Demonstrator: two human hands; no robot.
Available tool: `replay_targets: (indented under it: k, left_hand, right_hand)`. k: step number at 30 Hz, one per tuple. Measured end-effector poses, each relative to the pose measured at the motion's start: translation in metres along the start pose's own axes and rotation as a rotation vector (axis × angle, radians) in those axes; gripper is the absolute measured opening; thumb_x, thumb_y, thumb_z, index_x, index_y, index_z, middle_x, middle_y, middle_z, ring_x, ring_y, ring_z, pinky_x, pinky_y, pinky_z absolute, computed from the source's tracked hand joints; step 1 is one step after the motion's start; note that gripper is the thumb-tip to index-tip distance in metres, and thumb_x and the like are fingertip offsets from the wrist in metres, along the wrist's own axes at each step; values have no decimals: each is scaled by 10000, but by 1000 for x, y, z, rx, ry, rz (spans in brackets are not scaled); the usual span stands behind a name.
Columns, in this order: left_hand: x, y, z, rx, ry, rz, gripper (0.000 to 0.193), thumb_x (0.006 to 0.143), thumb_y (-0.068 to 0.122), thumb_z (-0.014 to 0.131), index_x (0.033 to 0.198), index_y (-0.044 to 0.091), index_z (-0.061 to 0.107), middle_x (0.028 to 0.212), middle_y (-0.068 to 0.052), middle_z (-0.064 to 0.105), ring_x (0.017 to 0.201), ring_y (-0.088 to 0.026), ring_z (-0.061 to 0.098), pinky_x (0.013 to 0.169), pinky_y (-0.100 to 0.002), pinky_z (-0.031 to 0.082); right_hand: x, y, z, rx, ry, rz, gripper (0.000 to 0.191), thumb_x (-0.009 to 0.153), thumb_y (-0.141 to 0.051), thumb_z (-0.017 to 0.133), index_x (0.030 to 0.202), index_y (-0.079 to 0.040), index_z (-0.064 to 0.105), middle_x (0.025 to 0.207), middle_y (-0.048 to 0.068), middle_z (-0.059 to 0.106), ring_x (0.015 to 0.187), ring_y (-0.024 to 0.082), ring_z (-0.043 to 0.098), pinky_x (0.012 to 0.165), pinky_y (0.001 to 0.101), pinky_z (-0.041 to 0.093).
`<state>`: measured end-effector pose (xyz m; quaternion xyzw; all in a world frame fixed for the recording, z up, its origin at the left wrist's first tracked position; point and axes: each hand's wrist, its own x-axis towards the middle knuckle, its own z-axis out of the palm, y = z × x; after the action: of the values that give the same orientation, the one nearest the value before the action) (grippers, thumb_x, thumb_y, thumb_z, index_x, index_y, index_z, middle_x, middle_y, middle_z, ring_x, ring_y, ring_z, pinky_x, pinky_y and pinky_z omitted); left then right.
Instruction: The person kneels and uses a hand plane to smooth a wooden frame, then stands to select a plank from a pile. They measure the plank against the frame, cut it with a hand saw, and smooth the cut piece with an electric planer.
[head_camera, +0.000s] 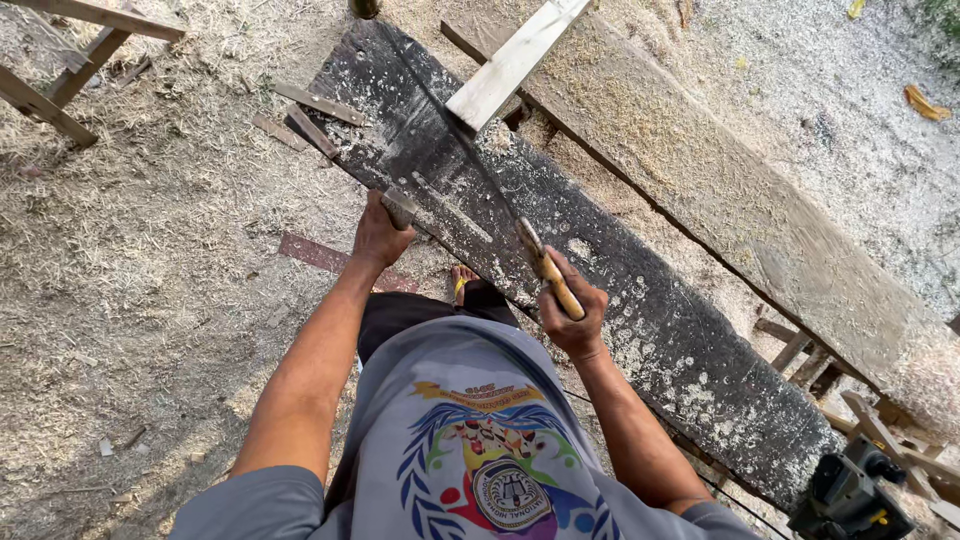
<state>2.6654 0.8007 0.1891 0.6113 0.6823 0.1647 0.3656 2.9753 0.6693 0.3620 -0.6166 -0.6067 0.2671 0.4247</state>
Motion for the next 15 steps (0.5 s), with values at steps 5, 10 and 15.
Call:
replay_targets:
  k: [5, 10, 15]
  left_hand:
    - [-4, 3, -2, -33, -13, 6, 677, 772, 156, 844, 1233, 46, 360, 1144, -217, 640, 1040, -362, 690, 931, -451, 563]
    - [4, 24, -3, -35, -139, -114, 705, 780, 113, 797, 1282, 90, 302, 1130, -202, 617, 1006, -309, 694, 877, -403, 611]
    - [23, 50, 12, -17, -181, -62, 681, 777, 90, 771, 1276, 112, 308, 1122, -196, 616, 1010, -327, 704, 890, -431, 617]
  right_hand:
    - [13, 0, -5, -41, 83, -65, 496, 889, 28, 634, 1382, -28, 656, 876, 81, 771, 638, 46, 660, 572, 228, 538]
    - [22, 19, -3, -83, 103, -87, 525, 908, 32, 634, 1428, -35, 611, 976, 123, 792, 705, 76, 722, 614, 240, 592]
    - [14, 71, 15, -219, 101, -179, 567, 914, -22, 659, 1473, -37, 564, 922, 150, 764, 659, 154, 724, 610, 300, 589]
